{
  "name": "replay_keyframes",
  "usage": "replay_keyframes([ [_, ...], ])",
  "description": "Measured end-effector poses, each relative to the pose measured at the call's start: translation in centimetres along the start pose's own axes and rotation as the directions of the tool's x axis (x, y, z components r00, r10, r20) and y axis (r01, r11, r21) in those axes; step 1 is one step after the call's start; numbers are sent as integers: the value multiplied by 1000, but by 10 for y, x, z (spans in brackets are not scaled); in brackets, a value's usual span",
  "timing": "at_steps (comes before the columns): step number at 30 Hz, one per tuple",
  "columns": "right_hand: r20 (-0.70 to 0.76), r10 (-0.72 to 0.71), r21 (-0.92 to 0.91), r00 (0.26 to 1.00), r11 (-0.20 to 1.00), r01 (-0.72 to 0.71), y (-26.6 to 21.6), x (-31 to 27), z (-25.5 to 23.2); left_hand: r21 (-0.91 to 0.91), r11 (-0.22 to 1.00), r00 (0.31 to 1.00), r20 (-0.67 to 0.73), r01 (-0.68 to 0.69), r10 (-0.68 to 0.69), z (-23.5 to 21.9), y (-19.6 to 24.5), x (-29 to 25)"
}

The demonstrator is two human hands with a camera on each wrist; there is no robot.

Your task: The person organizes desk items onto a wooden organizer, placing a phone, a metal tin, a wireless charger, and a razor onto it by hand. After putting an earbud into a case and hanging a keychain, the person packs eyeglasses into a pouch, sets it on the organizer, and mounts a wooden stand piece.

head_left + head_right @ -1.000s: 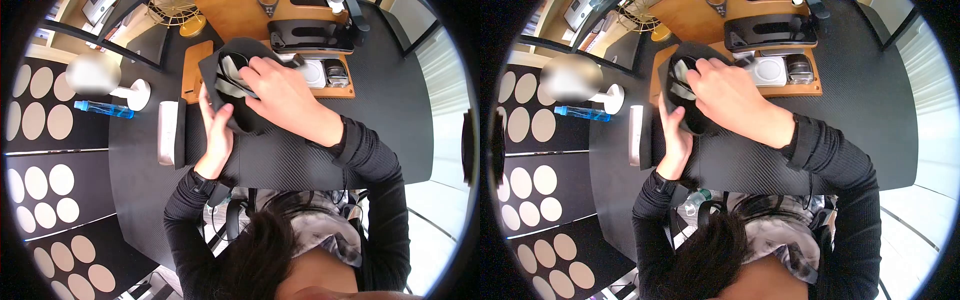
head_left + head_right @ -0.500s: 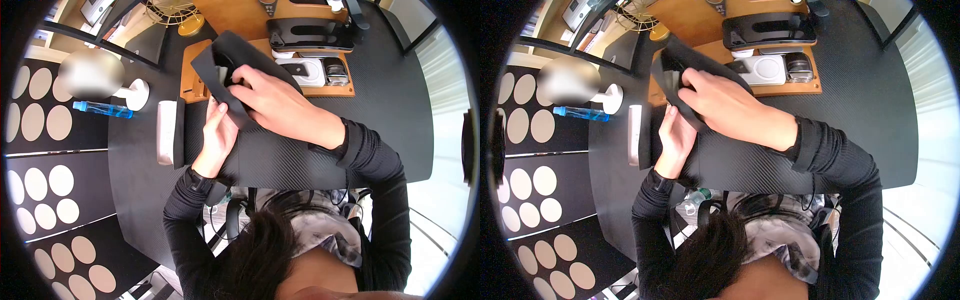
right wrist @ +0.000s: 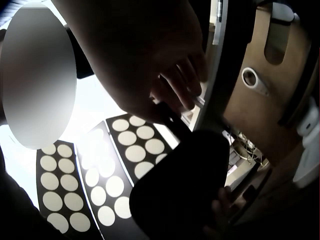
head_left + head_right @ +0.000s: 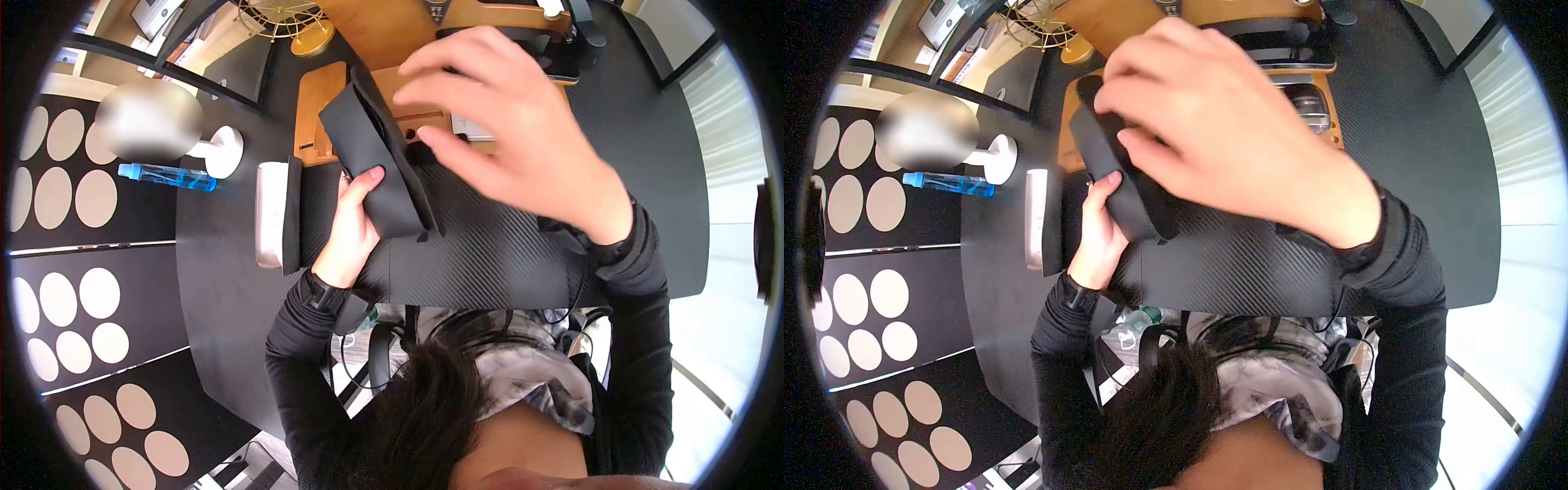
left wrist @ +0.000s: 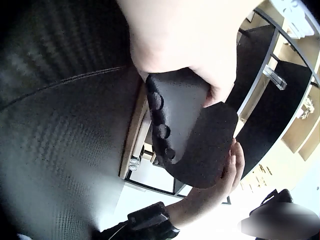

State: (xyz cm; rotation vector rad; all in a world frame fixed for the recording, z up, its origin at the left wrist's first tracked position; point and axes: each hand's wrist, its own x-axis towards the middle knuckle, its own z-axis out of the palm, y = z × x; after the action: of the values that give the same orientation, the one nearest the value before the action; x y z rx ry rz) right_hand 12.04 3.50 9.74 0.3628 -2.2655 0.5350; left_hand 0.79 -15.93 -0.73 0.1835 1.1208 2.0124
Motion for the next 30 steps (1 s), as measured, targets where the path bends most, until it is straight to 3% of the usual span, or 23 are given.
replay_keyframes([
  [2, 62, 13, 61, 998, 998, -17, 8, -3, -5, -5, 999, 997, 60, 48, -47, -11, -1, 3],
  [4, 309, -135, 494, 941, 869, -37, 14, -8, 1, -31, 999, 999, 36, 22, -21, -4, -2, -1],
  [6, 486, -121, 538, 866, 822, -187, 9, -11, 5, -48, 996, 992, 111, 73, -67, -16, -6, 5],
  [8, 526, -77, 588, 847, 753, -296, 7, -8, 9, 56, 997, 988, 145, 49, -57, -19, -6, 5],
  [10, 450, -77, 587, 890, 776, -229, 9, -9, 16, 48, 999, 995, 102, 16, -21, -15, -9, 3],
  [12, 371, -86, 581, 925, 799, -159, 10, -12, 28, 288, 944, 980, 156, -162, 121, -15, -16, 3],
  [14, 291, 28, 503, 956, 845, -178, 5, -18, 42, 433, 849, 945, 254, -303, 208, -15, -18, -4],
  [18, 285, 79, 434, 955, 878, -202, 9, -27, 60, 469, 848, 966, 184, -248, 181, -6, -14, -11],
  [22, 296, 102, 429, 950, 874, -227, 6, -31, 63, 522, 810, 960, 221, -268, 175, -7, -16, -11],
  [27, 185, 215, 366, 959, 891, -270, 2, -33, 71, 535, 789, 943, 291, -301, 162, -7, -13, -7],
  [30, 262, 235, 320, 936, 894, -314, 2, -35, 71, 452, 833, 937, 282, -319, 206, -5, -14, -5],
])
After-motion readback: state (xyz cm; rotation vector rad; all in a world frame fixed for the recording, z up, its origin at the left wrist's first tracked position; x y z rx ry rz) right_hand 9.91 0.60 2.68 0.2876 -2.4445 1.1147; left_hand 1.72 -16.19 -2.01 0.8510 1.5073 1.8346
